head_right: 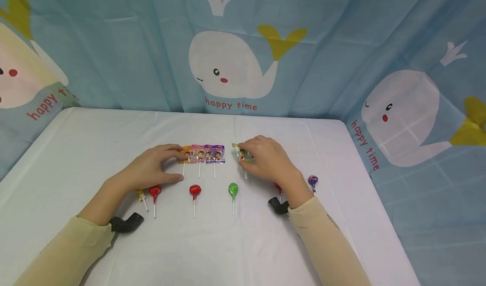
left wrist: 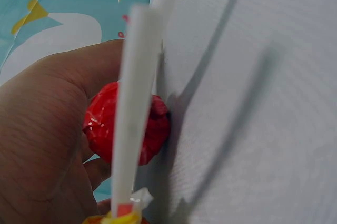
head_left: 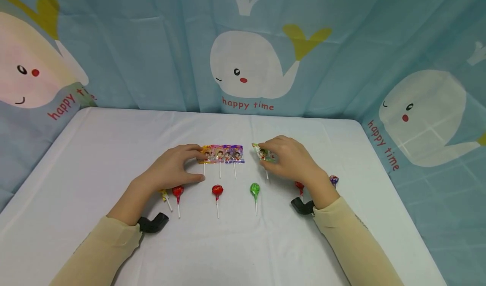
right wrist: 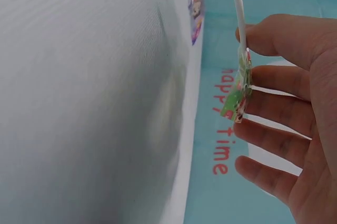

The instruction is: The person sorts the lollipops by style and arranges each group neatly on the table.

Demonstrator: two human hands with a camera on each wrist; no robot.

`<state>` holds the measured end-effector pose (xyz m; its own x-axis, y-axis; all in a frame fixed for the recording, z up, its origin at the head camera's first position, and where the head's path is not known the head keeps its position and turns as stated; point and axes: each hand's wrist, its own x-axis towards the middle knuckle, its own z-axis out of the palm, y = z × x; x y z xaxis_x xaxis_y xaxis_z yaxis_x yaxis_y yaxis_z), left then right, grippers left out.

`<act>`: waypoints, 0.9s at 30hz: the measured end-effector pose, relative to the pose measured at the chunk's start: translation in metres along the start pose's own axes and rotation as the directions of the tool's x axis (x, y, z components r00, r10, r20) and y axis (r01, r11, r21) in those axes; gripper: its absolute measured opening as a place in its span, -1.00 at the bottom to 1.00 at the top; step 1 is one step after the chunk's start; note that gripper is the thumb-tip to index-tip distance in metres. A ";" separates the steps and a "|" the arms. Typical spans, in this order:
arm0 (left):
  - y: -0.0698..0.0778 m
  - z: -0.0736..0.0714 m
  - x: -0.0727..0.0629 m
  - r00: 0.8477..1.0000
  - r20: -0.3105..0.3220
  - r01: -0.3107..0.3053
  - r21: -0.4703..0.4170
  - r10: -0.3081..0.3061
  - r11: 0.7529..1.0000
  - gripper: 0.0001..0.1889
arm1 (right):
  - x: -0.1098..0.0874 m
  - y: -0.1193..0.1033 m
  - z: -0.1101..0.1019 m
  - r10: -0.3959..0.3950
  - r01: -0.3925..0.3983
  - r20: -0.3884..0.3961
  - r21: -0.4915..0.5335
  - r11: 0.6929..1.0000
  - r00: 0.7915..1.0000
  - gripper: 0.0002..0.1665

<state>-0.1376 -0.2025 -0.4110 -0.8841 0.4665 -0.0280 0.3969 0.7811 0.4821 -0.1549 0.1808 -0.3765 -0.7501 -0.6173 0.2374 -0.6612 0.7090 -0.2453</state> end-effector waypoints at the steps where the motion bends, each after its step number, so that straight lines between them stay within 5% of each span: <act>1: 0.000 0.000 0.000 1.000 0.000 0.001 -0.001 -0.001 1.000 -0.34 | 0.001 -0.001 0.000 -0.001 0.001 0.000 -0.001 1.000 1.000 -0.46; 27: 0.002 -0.001 -0.001 1.000 -0.002 0.021 -0.007 -0.021 1.000 -0.38 | 0.028 -0.017 0.016 0.031 -0.029 0.050 -0.024 0.999 0.998 -0.45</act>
<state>-0.1358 -0.2017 -0.4088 -0.8927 0.4493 -0.0359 0.3769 0.7878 0.4872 -0.1644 0.1461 -0.3808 -0.7698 -0.6118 0.1821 -0.6383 0.7348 -0.2295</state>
